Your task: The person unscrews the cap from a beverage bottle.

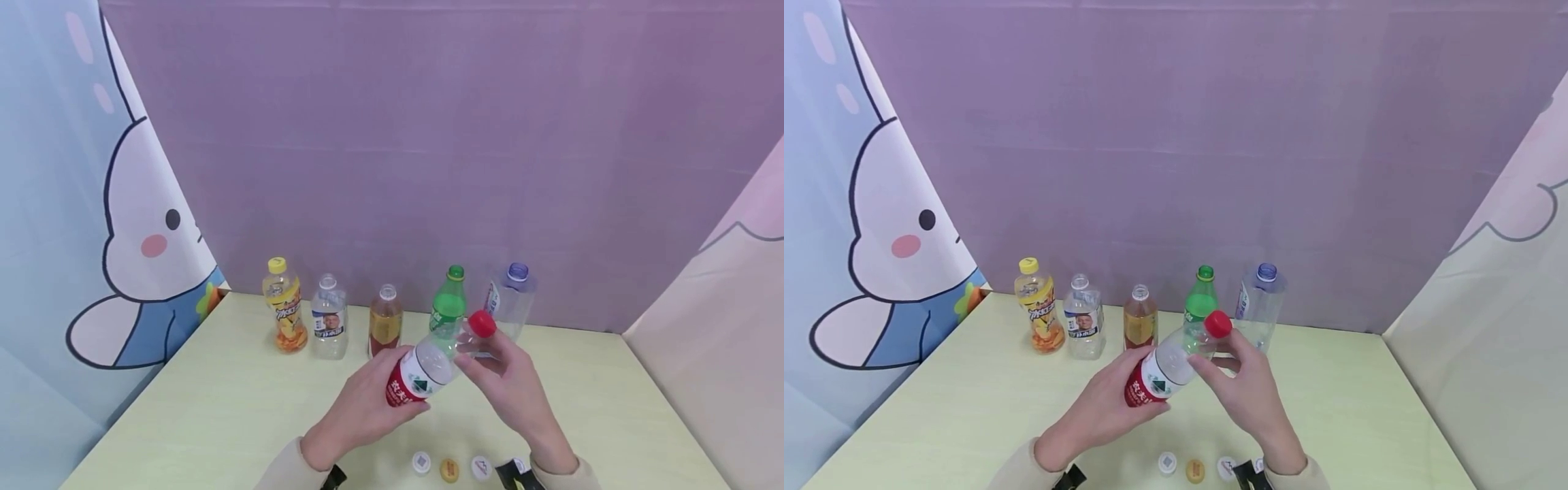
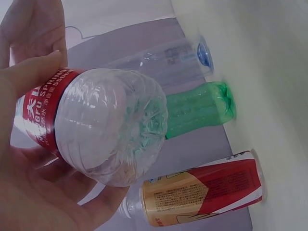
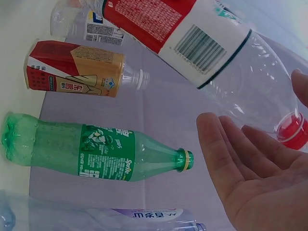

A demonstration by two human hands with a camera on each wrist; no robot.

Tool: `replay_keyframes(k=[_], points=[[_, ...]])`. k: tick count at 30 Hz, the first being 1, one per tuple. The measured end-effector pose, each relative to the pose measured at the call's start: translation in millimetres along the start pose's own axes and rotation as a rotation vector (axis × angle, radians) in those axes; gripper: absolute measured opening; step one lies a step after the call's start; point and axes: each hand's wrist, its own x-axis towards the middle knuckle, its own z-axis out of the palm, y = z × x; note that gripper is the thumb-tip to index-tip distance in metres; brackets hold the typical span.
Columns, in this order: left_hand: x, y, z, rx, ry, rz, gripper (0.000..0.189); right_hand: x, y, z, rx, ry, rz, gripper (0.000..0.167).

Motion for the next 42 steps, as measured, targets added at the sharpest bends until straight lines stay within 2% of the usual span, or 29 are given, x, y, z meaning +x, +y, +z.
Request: replay_keyframes(k=[8,15,19,23,26,28,34,38,42], points=[[1.4,-5.2,-1.8,0.064,0.040,0.027,0.072,0.5,-3,-8,-0.005,0.076,0.010,0.032],[2.3,-11.7,-1.1,0.149,0.060,0.062,0.071,-0.7,-6,-16,-0.048,0.206,0.126,0.021],[3.3,-16.2,-0.7,0.221,0.059,0.074,0.072,0.4,-4,-18,-0.030,0.166,0.220,0.022],[5.0,-18.6,0.6,0.270,0.049,0.089,0.072,1.5,-5,-18,-0.025,0.104,0.332,0.030],[5.9,-18.9,1.8,0.297,0.048,0.099,0.071,1.7,-4,-17,-0.047,0.082,0.372,0.034],[5.9,-18.7,2.5,0.313,0.048,0.103,0.070,1.7,-4,-17,-0.080,0.066,0.365,0.033],[6.0,-18.8,1.7,0.345,0.070,0.117,0.069,1.3,-2,-19,-0.184,0.016,0.261,0.023],[5.8,-18.5,0.3,0.339,0.071,0.112,0.069,0.6,-1,-20,-0.183,-0.010,0.205,0.016],[5.5,-19.0,0.3,0.332,0.060,0.112,0.068,-0.2,0,-22,-0.181,-0.038,0.155,0.016]])
